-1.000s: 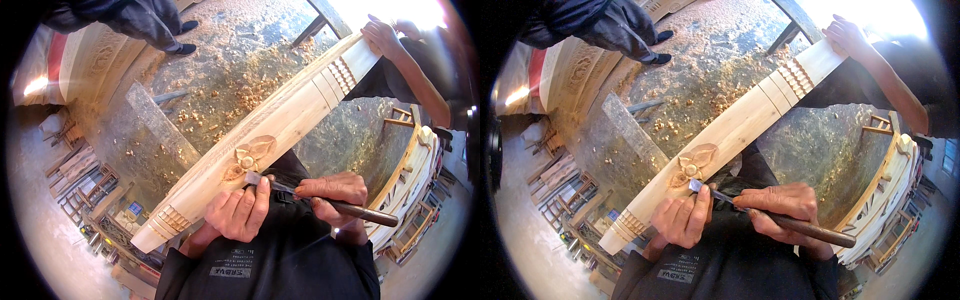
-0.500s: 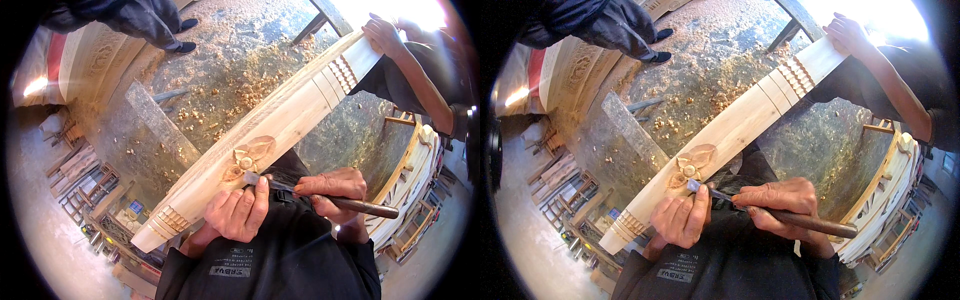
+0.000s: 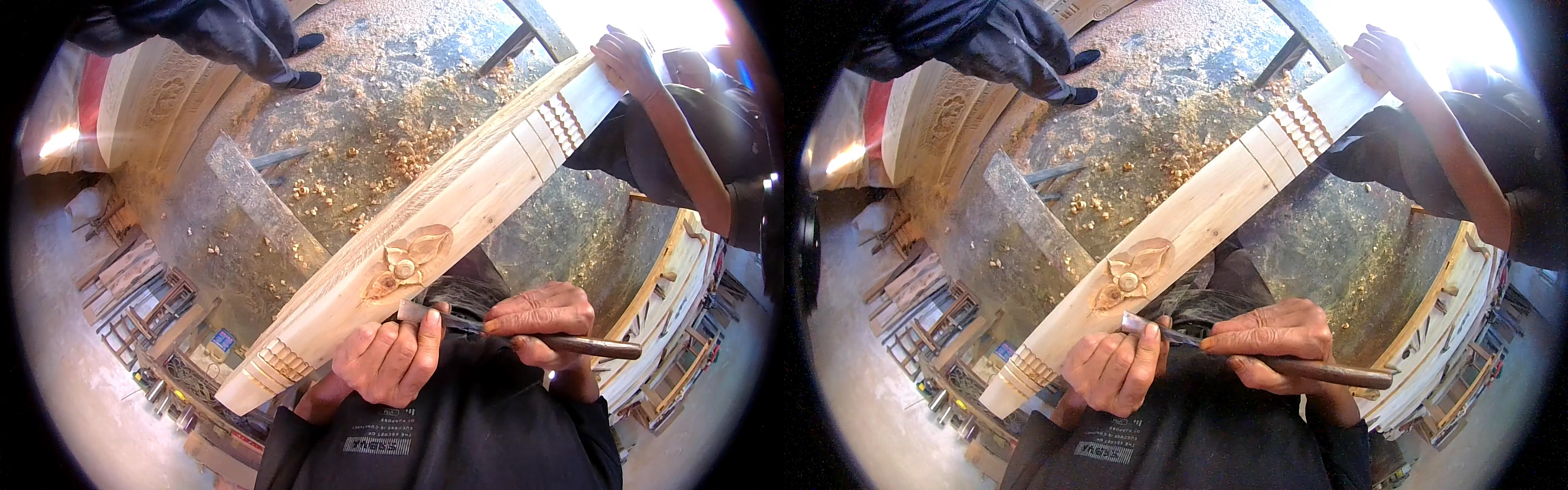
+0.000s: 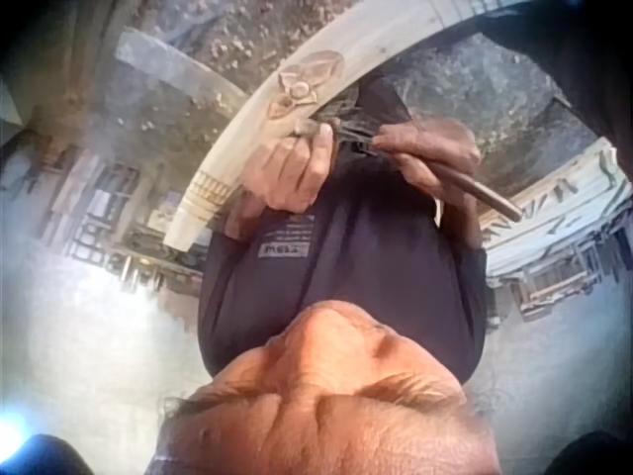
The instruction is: The person carves a flower design into a piece of wood using a chisel, repeatedly pushing the tool along the wood surface to remove shavings.
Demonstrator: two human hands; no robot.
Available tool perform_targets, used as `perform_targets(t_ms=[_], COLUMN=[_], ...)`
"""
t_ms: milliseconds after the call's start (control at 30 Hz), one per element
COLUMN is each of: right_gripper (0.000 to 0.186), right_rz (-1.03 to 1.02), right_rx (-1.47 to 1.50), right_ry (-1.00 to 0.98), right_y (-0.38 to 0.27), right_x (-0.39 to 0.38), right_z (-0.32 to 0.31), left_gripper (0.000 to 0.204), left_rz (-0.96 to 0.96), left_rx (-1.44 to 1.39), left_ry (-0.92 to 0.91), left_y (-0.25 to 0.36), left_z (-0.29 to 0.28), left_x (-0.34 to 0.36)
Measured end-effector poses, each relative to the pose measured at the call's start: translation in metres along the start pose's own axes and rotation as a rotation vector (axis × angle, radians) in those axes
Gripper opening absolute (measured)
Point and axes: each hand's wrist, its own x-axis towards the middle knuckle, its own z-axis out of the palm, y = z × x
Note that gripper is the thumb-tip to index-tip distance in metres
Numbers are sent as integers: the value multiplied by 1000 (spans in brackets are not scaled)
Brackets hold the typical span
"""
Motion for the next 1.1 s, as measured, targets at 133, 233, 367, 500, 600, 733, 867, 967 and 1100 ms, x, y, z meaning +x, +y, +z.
perform_targets(t_ms=[133, 233, 367, 500, 600, 733, 867, 967, 1100], right_gripper=[22, 23, 23, 23, 22, 22, 21, 22, 22], right_rz=[-16, 1, 16, 58, 101, 147, 161, 199, 219], right_rx=[-47, -67, -52, -75, -84, -119, -159, -144, -85], right_ry=[24, 65, 79, 69, 40, 28, 30, 25, 15], right_y=[-5, -10, -17, -23, -29, -39, -49, -52, -47], right_x=[-4, -4, 4, 8, 13, 21, 33, 42, 44], right_z=[1, 6, 9, 8, 5, 2, 2, -2, -2], left_gripper=[17, 20, 22, 21, 21, 22, 25, 26, 25], left_rz=[30, 16, -3, -21, -13, -11, -63, -106, -118], left_rx=[13, 33, 65, 71, 88, 92, 41, 14, 17], left_ry=[-49, -65, -95, -115, -110, -102, -109, -108, -88], left_y=[-2, -2, -3, -2, -3, -4, -4, -2, -2], left_z=[-3, -3, -5, -5, -5, -4, -6, -6, -3], left_x=[3, 3, 5, 6, 5, 8, 10, 13, 12])
